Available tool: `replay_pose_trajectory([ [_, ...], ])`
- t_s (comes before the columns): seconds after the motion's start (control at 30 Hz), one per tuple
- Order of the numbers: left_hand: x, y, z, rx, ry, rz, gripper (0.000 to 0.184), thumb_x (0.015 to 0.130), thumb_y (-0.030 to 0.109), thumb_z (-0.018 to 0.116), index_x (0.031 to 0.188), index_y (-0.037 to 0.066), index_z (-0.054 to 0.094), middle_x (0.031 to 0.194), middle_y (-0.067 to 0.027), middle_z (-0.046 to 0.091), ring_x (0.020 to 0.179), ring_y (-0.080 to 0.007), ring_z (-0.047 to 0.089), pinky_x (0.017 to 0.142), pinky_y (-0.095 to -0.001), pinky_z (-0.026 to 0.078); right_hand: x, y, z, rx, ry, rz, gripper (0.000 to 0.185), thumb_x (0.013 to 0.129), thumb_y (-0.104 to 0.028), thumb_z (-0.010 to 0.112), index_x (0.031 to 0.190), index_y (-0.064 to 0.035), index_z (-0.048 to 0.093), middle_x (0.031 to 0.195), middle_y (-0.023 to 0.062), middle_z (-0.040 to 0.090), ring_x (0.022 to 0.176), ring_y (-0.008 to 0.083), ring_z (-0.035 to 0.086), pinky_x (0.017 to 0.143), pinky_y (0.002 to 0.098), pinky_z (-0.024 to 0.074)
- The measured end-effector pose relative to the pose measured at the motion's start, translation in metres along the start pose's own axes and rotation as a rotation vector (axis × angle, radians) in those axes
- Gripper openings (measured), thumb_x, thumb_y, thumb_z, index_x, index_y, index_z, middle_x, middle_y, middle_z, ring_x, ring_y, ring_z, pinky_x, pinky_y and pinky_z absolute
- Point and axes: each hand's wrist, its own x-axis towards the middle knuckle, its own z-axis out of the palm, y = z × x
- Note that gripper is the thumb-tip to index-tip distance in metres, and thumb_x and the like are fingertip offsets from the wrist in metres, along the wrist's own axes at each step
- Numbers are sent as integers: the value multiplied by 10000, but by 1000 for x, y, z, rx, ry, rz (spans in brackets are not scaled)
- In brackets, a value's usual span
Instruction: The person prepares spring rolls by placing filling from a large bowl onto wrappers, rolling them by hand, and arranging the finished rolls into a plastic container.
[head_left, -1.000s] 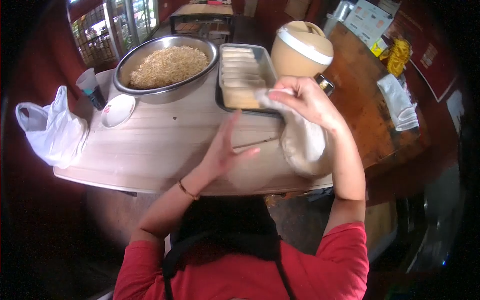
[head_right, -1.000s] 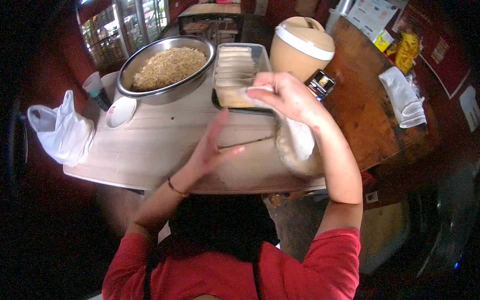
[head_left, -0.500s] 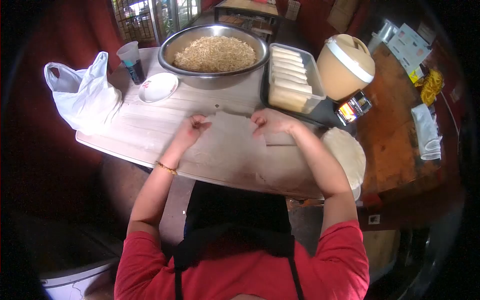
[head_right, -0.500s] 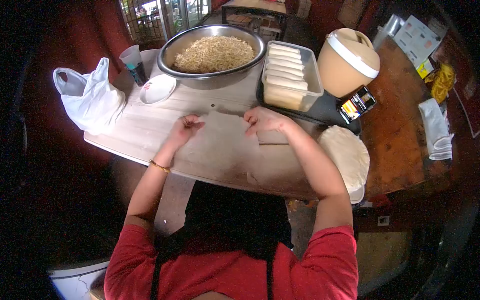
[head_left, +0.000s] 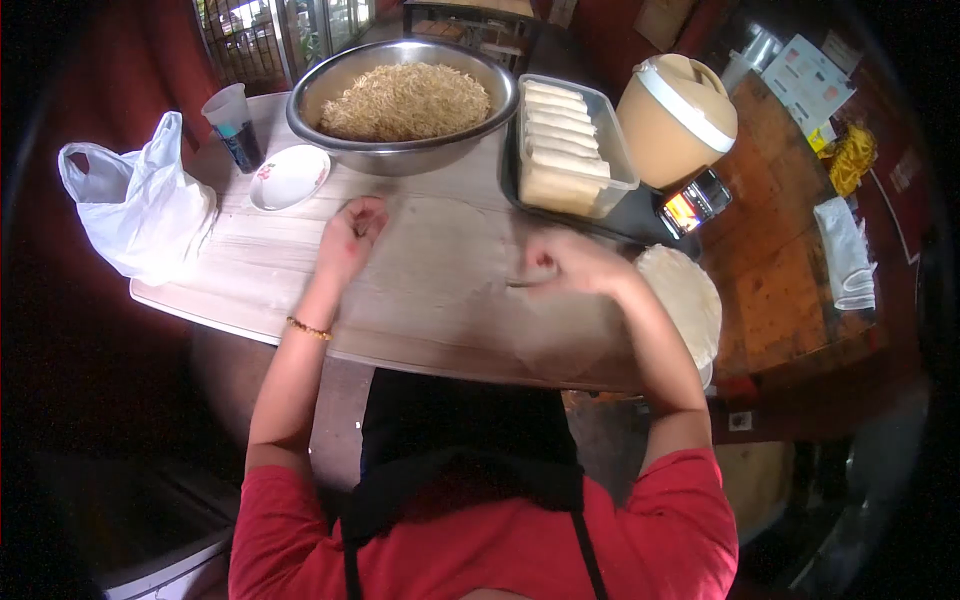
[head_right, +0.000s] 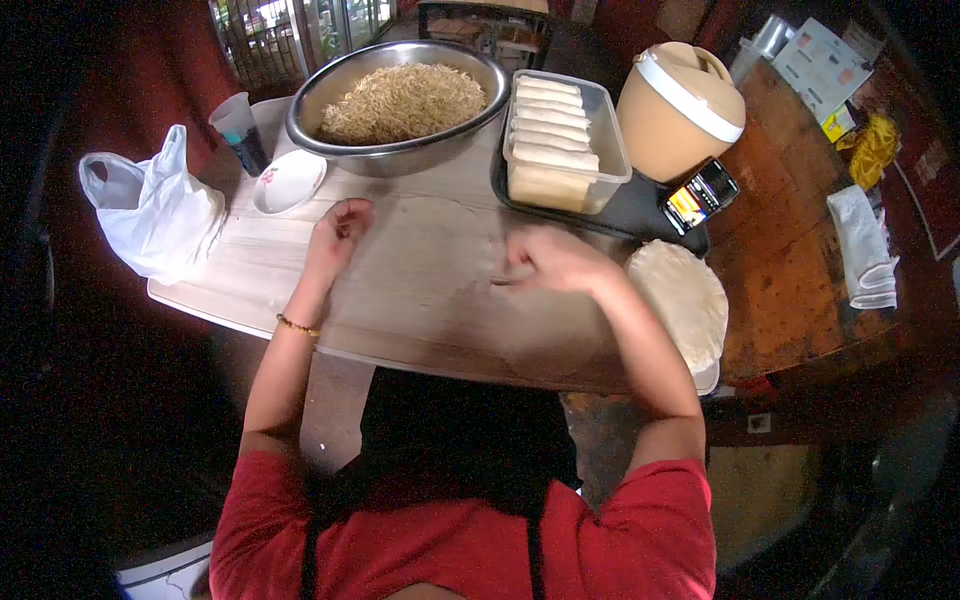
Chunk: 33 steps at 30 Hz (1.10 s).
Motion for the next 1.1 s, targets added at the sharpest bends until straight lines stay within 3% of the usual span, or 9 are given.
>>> replay_pose_trajectory([
  [0.2,-22,42,53,-81,-335,-19,233,850,66,654,1080,29,638,962,-109,680,795,-152,629,712,-279,508,-46,3,55,-125,228,215,267,754,-237,740,879,-58,588,880,142,595,857,361,593,745,431,476],
  [0.3,-40,67,86,-2,-558,74,324,847,78,674,1157,32,592,1010,-60,654,924,-90,568,798,-248,480,-45,-4,53,-206,198,283,312,781,-311,710,914,-65,571,985,198,610,956,381,597,806,482,469],
  [0.37,-54,84,99,-147,-790,37,412,825,150,709,1199,47,568,1095,-97,627,1002,-160,569,861,-291,465,-46,1,56,-200,252,215,307,780,-296,707,922,-63,567,973,189,599,951,376,596,805,474,475],
  [0.4,-58,82,106,-145,-790,39,412,825,150,709,1199,47,568,1095,-97,627,1002,-160,569,861,-291,465,-47,3,57,-194,304,145,303,779,-282,705,930,-61,563,961,180,589,946,370,596,804,466,480],
  [0.47,-65,72,121,139,-523,564,562,802,193,725,1292,48,491,1187,-155,576,1097,-265,548,916,-347,439,-43,-15,51,-197,296,134,305,776,-276,704,933,-56,561,942,165,579,953,363,590,804,461,484],
  [0.7,-60,95,95,19,-680,238,724,739,231,733,1347,22,402,1232,-197,526,1169,-359,485,998,-444,371,-31,-17,73,-402,391,107,184,806,-180,646,905,-52,561,916,125,559,1028,315,551,784,469,478],
  [0.9,-75,90,121,-89,-521,256,681,754,256,739,1314,10,439,1091,-236,617,997,-383,603,834,-464,470,-33,-38,37,-60,485,216,117,850,-111,584,926,-36,535,864,143,594,858,364,585,723,420,473],
  [0.97,-70,91,119,-113,-605,133,530,784,246,741,1195,-23,543,907,-173,679,818,-281,665,714,-385,511,-41,-47,11,53,509,252,103,874,-97,572,944,-35,529,831,120,602,801,325,594,700,377,467],
  [1.1,-48,105,89,-441,-641,-69,139,908,73,629,1027,11,668,954,4,683,830,-57,605,735,-237,495,-53,-35,-23,559,551,186,149,903,-57,592,1041,-45,537,773,26,600,735,138,585,668,258,441],
])
